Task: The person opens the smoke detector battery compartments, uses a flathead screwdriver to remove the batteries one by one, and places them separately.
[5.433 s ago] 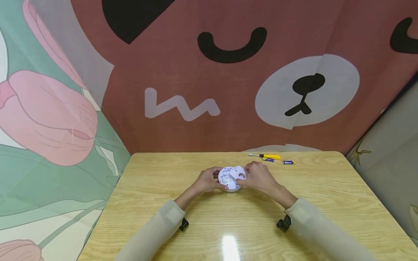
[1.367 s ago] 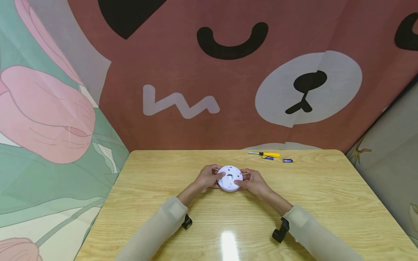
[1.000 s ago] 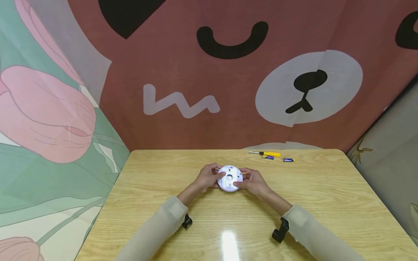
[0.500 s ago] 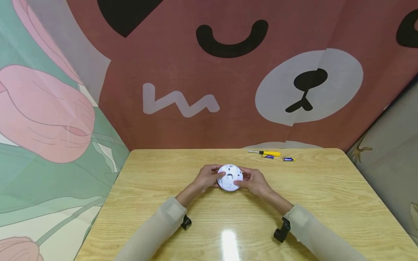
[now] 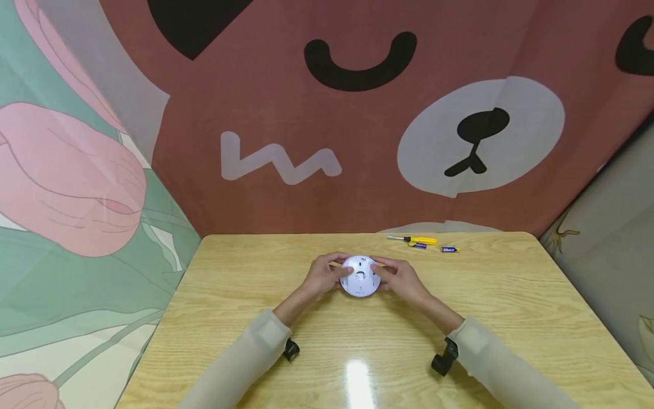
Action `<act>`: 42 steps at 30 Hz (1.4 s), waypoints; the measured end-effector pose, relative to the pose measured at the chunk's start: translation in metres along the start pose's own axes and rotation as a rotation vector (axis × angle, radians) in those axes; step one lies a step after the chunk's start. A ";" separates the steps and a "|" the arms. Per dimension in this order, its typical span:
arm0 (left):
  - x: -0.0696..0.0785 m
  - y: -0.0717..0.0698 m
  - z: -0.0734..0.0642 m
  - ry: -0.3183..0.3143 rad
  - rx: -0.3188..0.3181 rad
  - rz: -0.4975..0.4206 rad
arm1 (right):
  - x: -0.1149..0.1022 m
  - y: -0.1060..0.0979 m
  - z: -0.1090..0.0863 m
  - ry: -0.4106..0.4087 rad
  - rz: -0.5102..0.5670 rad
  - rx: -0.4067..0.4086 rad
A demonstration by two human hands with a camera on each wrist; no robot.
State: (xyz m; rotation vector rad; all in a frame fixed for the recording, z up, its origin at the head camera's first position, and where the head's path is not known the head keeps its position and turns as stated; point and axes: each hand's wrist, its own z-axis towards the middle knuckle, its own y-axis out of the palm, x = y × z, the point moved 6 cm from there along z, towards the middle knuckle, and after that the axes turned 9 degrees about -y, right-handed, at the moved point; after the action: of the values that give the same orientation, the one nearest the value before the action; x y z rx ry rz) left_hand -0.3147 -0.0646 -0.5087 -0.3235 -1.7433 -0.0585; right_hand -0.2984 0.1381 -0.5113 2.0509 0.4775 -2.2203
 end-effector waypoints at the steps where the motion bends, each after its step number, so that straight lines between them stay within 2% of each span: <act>1: 0.003 0.000 -0.001 0.024 0.014 0.029 | -0.001 0.000 0.000 0.001 0.009 -0.004; 8: 0.024 0.001 -0.010 0.257 0.127 0.265 | -0.007 -0.003 0.006 0.064 0.016 -0.003; 12: 0.033 0.004 -0.015 0.353 0.135 0.298 | -0.009 -0.003 0.009 0.075 0.058 -0.071; 15: 0.036 0.005 -0.018 0.393 0.116 0.278 | -0.011 -0.002 0.010 0.077 0.115 -0.136; 19: 0.037 0.006 -0.018 0.390 0.070 0.224 | -0.011 -0.003 0.010 0.082 0.158 -0.166; 22: 0.036 0.006 -0.018 0.370 0.046 0.198 | -0.011 -0.005 0.010 0.074 0.137 -0.155; 28: 0.034 0.004 -0.017 0.365 0.024 0.212 | -0.008 -0.009 0.010 0.031 0.016 -0.096; 33: 0.032 0.002 -0.015 0.372 0.003 0.208 | -0.008 -0.011 0.008 -0.065 -0.073 -0.026; 39: 0.024 -0.002 -0.010 0.287 0.023 0.166 | -0.008 -0.006 0.005 -0.144 -0.073 0.032; 42: 0.021 -0.002 -0.007 0.231 0.026 0.210 | -0.008 -0.005 0.005 -0.162 -0.093 0.030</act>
State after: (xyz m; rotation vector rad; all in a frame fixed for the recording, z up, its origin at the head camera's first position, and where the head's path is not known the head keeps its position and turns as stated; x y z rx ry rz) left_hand -0.3119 -0.0647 -0.4868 -0.4614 -1.4729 0.0763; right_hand -0.3033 0.1399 -0.5025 1.8776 0.5377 -2.4361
